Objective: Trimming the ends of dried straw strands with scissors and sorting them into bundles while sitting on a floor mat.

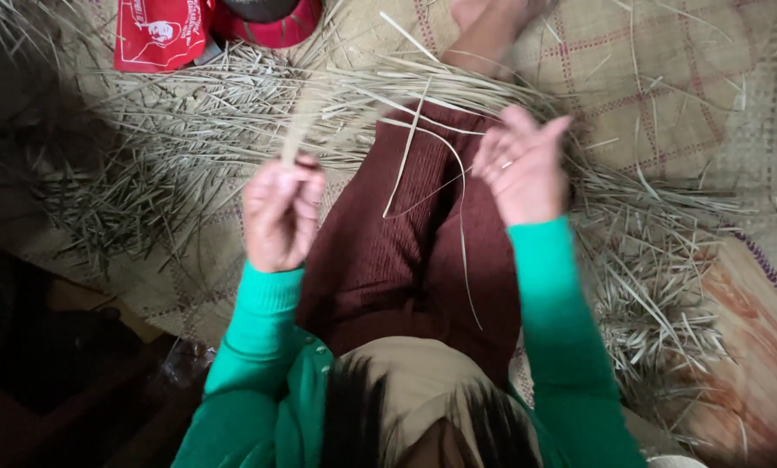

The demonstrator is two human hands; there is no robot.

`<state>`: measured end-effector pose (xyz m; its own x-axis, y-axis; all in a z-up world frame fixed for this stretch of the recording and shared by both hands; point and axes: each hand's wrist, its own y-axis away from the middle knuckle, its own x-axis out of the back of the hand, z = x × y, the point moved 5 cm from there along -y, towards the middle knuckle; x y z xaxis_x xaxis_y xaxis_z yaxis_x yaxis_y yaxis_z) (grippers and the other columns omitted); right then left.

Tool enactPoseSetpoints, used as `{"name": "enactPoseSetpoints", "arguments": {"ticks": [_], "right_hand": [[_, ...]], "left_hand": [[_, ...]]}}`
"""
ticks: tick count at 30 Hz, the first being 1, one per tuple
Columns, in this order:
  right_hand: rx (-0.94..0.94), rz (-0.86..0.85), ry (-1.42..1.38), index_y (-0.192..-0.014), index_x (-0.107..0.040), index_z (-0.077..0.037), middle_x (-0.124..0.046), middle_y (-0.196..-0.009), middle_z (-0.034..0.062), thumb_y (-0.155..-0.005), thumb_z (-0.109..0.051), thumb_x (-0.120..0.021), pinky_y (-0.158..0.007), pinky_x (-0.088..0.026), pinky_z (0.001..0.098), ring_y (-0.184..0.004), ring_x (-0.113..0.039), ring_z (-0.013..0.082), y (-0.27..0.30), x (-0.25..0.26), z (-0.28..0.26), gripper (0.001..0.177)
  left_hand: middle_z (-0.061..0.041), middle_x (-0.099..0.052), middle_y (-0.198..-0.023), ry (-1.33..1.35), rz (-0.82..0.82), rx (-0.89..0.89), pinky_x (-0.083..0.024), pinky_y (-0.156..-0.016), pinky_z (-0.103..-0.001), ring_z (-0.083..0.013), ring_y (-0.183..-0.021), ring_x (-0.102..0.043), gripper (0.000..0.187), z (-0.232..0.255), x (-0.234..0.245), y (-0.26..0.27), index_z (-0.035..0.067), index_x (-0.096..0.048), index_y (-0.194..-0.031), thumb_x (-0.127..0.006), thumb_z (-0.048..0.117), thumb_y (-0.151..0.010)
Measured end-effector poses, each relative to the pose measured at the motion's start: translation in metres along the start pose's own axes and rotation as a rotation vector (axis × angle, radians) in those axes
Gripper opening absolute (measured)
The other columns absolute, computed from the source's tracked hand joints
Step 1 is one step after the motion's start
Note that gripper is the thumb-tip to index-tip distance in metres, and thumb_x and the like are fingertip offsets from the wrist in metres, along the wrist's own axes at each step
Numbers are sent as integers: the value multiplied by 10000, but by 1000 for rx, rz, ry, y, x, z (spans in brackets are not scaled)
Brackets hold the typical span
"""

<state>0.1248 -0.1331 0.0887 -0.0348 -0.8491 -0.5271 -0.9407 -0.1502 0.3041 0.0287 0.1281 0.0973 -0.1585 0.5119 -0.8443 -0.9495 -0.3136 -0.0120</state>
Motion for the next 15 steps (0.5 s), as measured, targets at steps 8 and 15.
{"name": "enactPoseSetpoints", "arguments": {"ticks": [8, 15], "right_hand": [[353, -350, 1547, -912, -622, -188, -643, -831, 11, -713, -313, -689, -663, -523, 325, -772, -636, 212, 58, -45, 88, 244], [915, -146, 1782, -849, -589, -187, -520, -785, 17, -813, -203, -582, -647, -500, 327, -783, -579, 215, 59, -46, 32, 40]], "left_hand": [[-207, -432, -886, -259, 10, -444, -555, -690, -243, -198, -729, -530, 185, 62, -20, 6, -101, -489, -764, -503, 79, -805], [-188, -450, -905, -517, 61, -596, -497, -687, -267, -158, -769, -487, 189, 64, -40, 9, -120, -535, -824, -486, 61, -843]]}}
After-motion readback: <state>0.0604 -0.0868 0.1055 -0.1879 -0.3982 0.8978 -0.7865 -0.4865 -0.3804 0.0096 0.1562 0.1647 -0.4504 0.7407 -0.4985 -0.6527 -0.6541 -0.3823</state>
